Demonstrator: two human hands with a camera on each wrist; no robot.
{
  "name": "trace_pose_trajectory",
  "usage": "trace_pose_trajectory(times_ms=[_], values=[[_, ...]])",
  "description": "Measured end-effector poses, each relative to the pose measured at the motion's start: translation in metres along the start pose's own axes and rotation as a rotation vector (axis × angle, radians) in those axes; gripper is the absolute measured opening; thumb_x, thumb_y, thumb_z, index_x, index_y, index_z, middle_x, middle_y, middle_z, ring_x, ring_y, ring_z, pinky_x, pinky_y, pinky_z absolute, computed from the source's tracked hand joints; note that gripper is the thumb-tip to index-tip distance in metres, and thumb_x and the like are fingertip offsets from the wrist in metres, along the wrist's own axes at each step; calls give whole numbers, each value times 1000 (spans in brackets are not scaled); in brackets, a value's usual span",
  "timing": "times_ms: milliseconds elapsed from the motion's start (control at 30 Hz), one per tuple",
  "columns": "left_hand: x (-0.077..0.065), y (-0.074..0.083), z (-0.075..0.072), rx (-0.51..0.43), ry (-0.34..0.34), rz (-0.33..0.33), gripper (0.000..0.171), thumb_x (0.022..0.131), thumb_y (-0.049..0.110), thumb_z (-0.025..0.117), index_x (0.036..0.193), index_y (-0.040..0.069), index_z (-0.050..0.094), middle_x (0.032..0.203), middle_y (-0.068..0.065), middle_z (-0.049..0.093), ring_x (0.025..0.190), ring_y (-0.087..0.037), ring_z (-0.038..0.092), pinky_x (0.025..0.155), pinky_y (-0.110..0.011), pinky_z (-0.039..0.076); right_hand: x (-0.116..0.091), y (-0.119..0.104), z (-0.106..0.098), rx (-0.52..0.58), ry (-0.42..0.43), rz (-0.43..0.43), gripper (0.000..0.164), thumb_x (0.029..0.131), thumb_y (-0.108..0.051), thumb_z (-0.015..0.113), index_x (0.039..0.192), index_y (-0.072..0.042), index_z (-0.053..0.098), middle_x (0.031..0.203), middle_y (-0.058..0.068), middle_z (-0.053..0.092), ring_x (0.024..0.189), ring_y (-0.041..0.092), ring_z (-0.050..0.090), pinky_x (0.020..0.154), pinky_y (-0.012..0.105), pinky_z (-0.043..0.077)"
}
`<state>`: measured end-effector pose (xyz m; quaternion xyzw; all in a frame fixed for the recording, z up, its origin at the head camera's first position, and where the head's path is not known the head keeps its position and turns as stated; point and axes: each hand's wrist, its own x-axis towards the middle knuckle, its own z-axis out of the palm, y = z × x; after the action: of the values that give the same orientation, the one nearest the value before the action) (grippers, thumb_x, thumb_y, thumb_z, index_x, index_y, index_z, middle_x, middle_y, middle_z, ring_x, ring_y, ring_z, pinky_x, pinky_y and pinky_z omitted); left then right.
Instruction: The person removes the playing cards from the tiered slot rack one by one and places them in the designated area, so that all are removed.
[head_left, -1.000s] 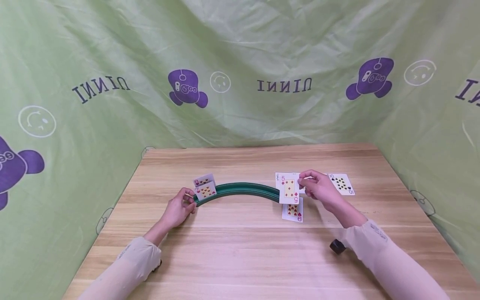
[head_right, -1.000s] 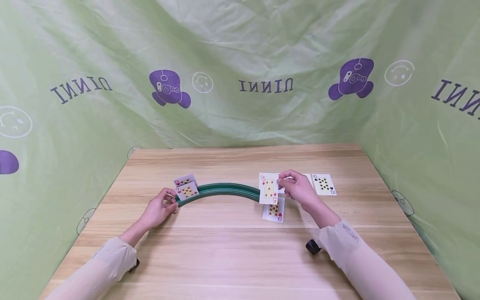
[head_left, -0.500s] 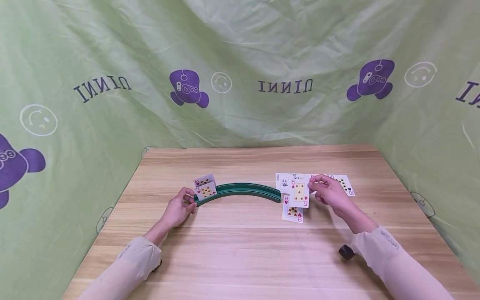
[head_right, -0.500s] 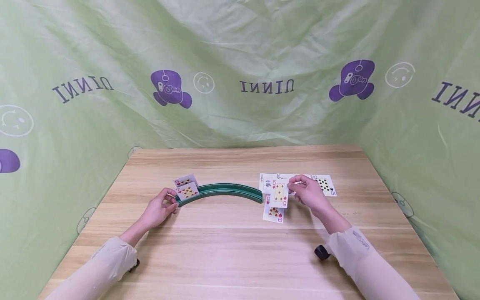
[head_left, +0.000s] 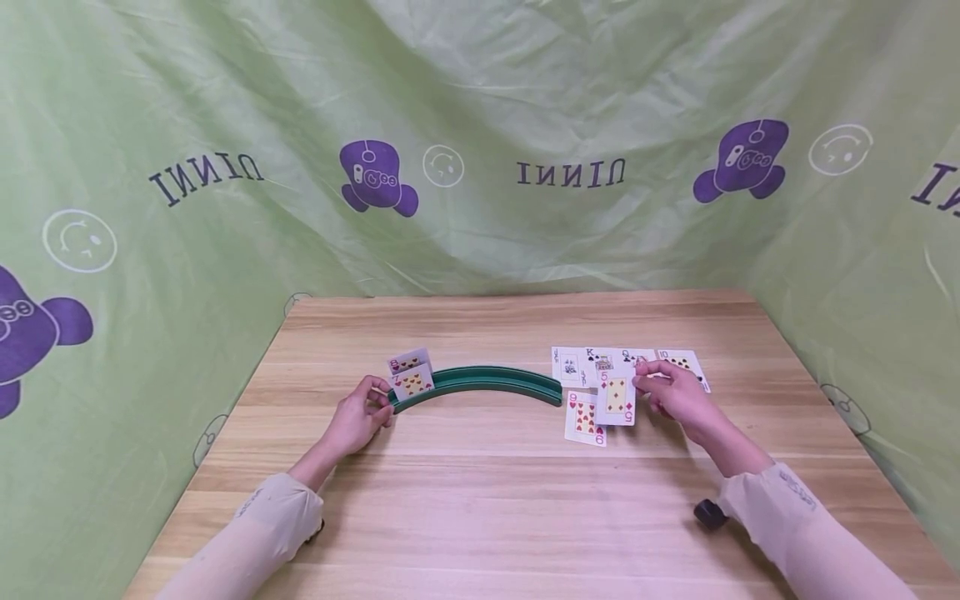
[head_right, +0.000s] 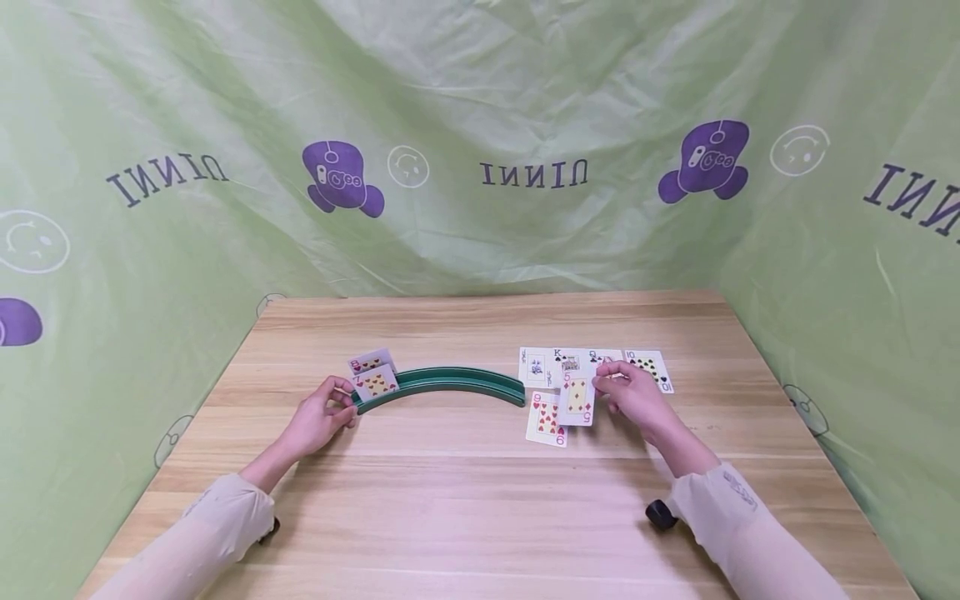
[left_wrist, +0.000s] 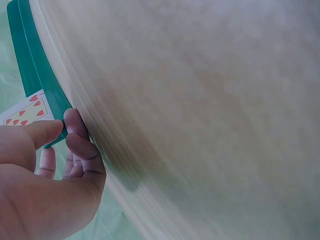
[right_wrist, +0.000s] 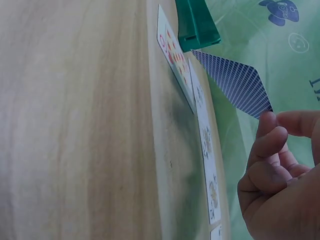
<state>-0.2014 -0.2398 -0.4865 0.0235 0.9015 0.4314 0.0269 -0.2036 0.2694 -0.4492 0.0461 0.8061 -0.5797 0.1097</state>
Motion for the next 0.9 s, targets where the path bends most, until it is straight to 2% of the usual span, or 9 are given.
trace_pose_trajectory(times_ms=[267, 467, 900], values=[[-1, 0, 0, 17, -1, 7, 31, 91, -3, 63, 116, 5, 49, 100, -17, 62, 70, -15, 68, 63, -23, 59, -3, 9, -5, -86, -2, 39, 41, 99, -22, 59, 130, 3, 52, 82, -4, 57, 61, 5, 51, 55, 23, 45], [0, 1, -1, 3, 3, -2, 31, 91, -4, 63, 116, 6, 49, 100, -17, 62, 72, -16, 69, 64, -23, 59, -4, 15, -7, -101, -20, 69, 43, 98, -21, 60, 131, 5, 50, 88, -3, 62, 64, 8, 53, 59, 24, 46], [0, 0, -1, -2, -8, -2, 30, 92, -4, 62, 117, 5, 49, 100, -16, 61, 73, -17, 69, 65, -22, 59, -6, 17, -6, -143, -44, 78, 40, 97, -19, 59, 128, 5, 53, 87, -1, 63, 65, 10, 53, 58, 25, 46]])
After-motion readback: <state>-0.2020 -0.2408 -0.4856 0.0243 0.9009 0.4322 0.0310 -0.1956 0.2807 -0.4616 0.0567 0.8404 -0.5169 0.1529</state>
